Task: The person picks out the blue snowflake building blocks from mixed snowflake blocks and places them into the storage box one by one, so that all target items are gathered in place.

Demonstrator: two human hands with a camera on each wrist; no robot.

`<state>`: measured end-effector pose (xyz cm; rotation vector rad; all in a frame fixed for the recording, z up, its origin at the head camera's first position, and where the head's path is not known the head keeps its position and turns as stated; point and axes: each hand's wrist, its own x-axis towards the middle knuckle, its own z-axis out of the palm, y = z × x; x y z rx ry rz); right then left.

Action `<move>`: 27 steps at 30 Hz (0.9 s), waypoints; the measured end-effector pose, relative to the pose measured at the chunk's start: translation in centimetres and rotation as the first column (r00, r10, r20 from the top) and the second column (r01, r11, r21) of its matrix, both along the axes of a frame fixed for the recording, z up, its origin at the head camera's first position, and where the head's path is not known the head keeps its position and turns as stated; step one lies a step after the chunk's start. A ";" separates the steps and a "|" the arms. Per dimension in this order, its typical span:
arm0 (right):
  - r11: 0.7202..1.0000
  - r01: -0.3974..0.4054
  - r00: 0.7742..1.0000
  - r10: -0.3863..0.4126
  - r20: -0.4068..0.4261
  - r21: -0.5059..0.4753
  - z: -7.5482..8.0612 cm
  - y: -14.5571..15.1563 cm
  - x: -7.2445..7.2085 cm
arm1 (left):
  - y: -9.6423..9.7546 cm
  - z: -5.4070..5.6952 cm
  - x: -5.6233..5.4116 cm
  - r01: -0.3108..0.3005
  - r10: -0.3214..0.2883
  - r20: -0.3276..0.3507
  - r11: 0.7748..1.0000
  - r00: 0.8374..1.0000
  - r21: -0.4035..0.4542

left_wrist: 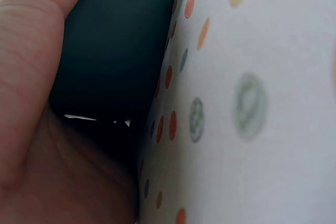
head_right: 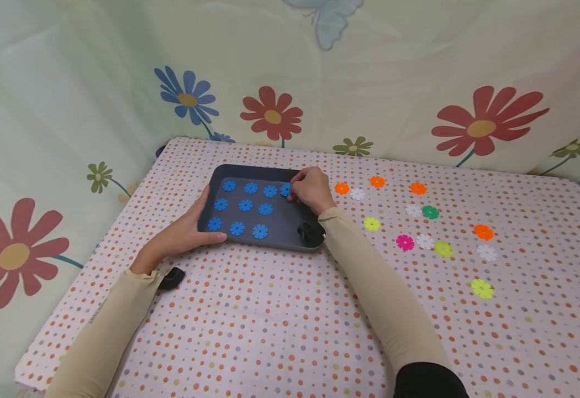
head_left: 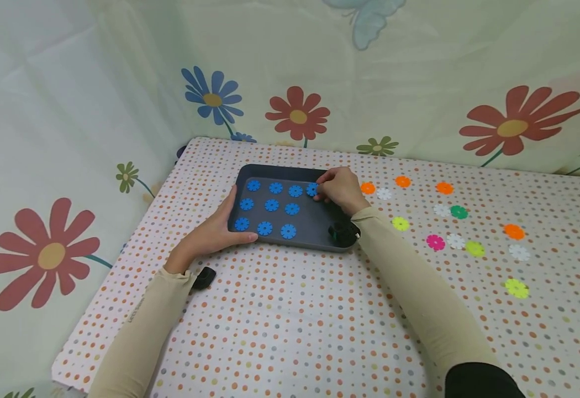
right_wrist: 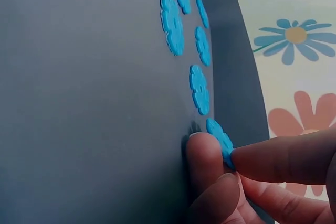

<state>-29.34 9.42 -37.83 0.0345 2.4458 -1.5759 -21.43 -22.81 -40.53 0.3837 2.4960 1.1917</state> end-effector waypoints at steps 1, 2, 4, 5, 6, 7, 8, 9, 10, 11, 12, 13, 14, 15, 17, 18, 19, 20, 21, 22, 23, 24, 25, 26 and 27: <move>1.000 0.003 1.000 -0.003 0.002 0.011 0.0 0.0 0.0 | 0.0 0.0 0.0 0.000 0.000 0.001 1.000 1.000 0.001; 1.000 0.007 1.000 -0.007 0.002 0.021 0.0 0.0 -0.1 | 0.0 0.0 0.0 0.001 -0.001 0.001 1.000 1.000 0.001; 0.999 0.010 1.000 -0.010 0.005 0.040 0.2 0.0 -0.1 | 0.0 0.0 0.0 0.000 0.000 0.000 1.000 1.000 -0.002; 0.999 0.008 1.000 -0.009 0.006 0.049 0.2 0.0 -0.2 | 0.0 0.0 0.0 0.000 0.000 0.000 1.000 1.000 -0.004; 0.998 0.008 1.000 -0.008 0.006 0.059 0.3 0.0 -0.2 | 0.0 0.0 0.0 -0.002 0.002 0.002 1.000 1.000 -0.004; 0.998 0.008 1.000 -0.008 0.004 0.069 0.3 0.0 -0.2 | 0.0 0.0 0.0 -0.003 0.003 0.003 1.000 1.000 -0.004; 0.997 0.004 1.000 -0.005 0.004 0.077 0.3 0.1 -0.3 | 0.0 0.0 -0.1 -0.002 0.002 0.001 1.000 1.000 -0.005; 0.996 0.000 1.000 0.000 0.005 0.086 0.3 0.1 -0.3 | 0.0 -0.1 -0.1 -0.004 0.004 0.002 1.000 1.000 -0.008; 0.996 -0.005 1.000 0.005 0.006 0.092 0.3 0.1 -0.4 | 0.0 -0.1 -0.1 -0.006 0.006 0.002 1.000 1.000 -0.010; 0.995 -0.010 1.000 0.010 0.005 0.097 0.3 0.1 -0.4 | 0.0 -0.1 -0.1 -0.006 0.006 0.003 1.000 1.000 -0.011; 0.995 -0.013 1.000 0.013 0.004 0.103 0.3 0.2 -0.4 | 0.0 -0.1 -0.1 -0.007 0.007 0.003 1.000 1.000 -0.010; 0.994 -0.018 1.000 0.017 0.002 0.106 0.4 0.2 -0.4 | 0.0 -0.1 -0.1 -0.008 0.008 0.002 1.000 1.000 -0.012; 0.993 -0.024 1.000 0.024 0.001 0.112 0.4 0.2 -0.5 | 0.0 -0.1 -0.1 -0.010 0.010 0.000 1.000 1.000 -0.013; 0.992 -0.028 1.000 0.029 -0.003 0.121 0.4 0.2 -0.4 | 0.0 -0.1 -0.1 -0.011 0.011 -0.001 1.000 1.000 -0.015; 0.989 -0.033 0.999 0.036 -0.018 0.146 0.5 0.2 -0.4 | 0.0 0.0 0.0 -0.010 0.010 -0.003 1.000 1.000 -0.015; 0.987 -0.035 0.999 0.039 -0.027 0.157 0.5 0.2 -0.4 | 0.0 0.0 0.0 -0.008 0.008 -0.005 1.000 1.000 -0.013; 0.985 -0.039 0.998 0.045 -0.034 0.166 0.6 0.1 -0.4 | 0.0 0.0 0.0 -0.008 0.008 -0.004 1.000 1.000 -0.012; 0.983 -0.045 0.998 0.052 -0.039 0.176 0.6 0.1 -0.4 | 0.0 0.1 0.1 -0.007 0.007 -0.002 1.000 1.000 -0.011; 0.982 -0.049 0.997 0.058 -0.041 0.182 0.6 0.1 -0.4 | 0.0 0.1 0.1 -0.007 0.007 0.000 1.000 1.000 -0.012; 0.981 -0.054 0.997 0.063 -0.043 0.188 0.6 0.2 -0.4 | 0.0 0.1 0.2 -0.007 0.007 0.003 1.000 1.000 -0.010; 0.980 -0.057 0.997 0.066 -0.043 0.191 0.6 0.2 -0.4 | 0.0 0.1 0.2 -0.006 0.006 0.003 1.000 1.000 -0.008; 0.979 -0.060 0.997 0.070 -0.043 0.194 0.6 0.2 -0.5 | 0.0 0.1 0.2 -0.007 0.007 0.005 1.000 1.000 -0.007; 0.979 -0.063 0.997 0.073 -0.041 0.195 0.6 0.2 -0.5 | 0.0 0.1 0.2 -0.008 0.009 0.006 1.000 1.000 -0.006; 0.978 -0.065 0.997 0.074 -0.039 0.196 0.6 0.2 -0.5 | 0.0 0.1 0.1 -0.008 0.008 0.005 1.000 1.000 -0.005; 0.978 -0.064 0.997 0.073 -0.038 0.197 0.6 0.3 -0.6 | 0.0 0.1 0.1 -0.008 0.008 0.003 1.000 1.000 -0.005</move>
